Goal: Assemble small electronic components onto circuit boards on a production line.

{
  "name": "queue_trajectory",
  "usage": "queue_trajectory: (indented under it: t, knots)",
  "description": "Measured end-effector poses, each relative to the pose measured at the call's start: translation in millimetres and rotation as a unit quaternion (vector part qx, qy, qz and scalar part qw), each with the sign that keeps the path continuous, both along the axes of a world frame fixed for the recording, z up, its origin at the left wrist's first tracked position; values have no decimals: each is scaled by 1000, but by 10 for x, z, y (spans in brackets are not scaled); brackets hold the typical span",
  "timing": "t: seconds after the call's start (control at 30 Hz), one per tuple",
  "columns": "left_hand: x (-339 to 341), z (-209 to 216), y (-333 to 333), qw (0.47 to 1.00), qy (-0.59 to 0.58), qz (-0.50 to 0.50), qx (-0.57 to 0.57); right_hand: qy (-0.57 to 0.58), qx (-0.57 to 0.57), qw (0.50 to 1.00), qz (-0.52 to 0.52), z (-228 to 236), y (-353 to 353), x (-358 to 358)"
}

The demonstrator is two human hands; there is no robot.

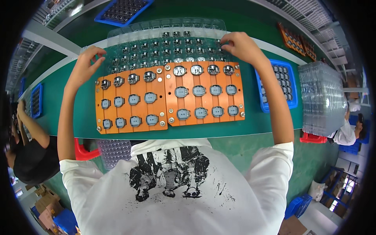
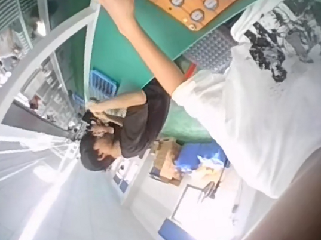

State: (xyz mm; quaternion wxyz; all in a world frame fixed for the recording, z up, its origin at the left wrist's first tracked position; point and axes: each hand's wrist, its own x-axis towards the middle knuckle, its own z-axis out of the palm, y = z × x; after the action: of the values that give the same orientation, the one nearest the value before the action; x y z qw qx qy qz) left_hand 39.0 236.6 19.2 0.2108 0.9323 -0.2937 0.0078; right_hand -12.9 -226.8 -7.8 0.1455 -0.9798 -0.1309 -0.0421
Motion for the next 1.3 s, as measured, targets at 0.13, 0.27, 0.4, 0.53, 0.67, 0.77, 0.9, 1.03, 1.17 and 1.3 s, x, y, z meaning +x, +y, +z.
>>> queue_trajectory:
  t: [0.13,0.27,0.4,0.53,0.67,0.77,0.9,1.03,1.17,1.3]
  knots:
    - [73,-71,30,1000,-4,-10,12,0,-28,999,34,-42,49,107]
    - [51,-100,-22,1000,-19,-11,-14,-103,-49,993,37,206,309,53]
    - [116,-120,-126,999,-28,-22,13,-120,-80,987,73,140,590,92]
    - [129,-120,-271,997,-29,-62,19,-82,-136,980,117,-75,602,182]
    - [185,-188,-426,992,-72,-89,56,-70,-144,976,148,-21,595,228]
    - [279,-244,-490,979,-147,-120,76,-141,-108,973,147,69,583,166]
    - [112,-43,-449,977,-182,-107,21,-161,-12,975,151,352,617,-111]
    - [-460,232,-392,988,-118,-79,-56,-77,49,986,143,668,703,-584]
    - [-998,383,-174,997,-34,-48,-41,-27,96,986,134,736,830,-984]
    - [-1303,213,51,998,-15,-22,-49,-20,82,984,156,628,980,-1047]
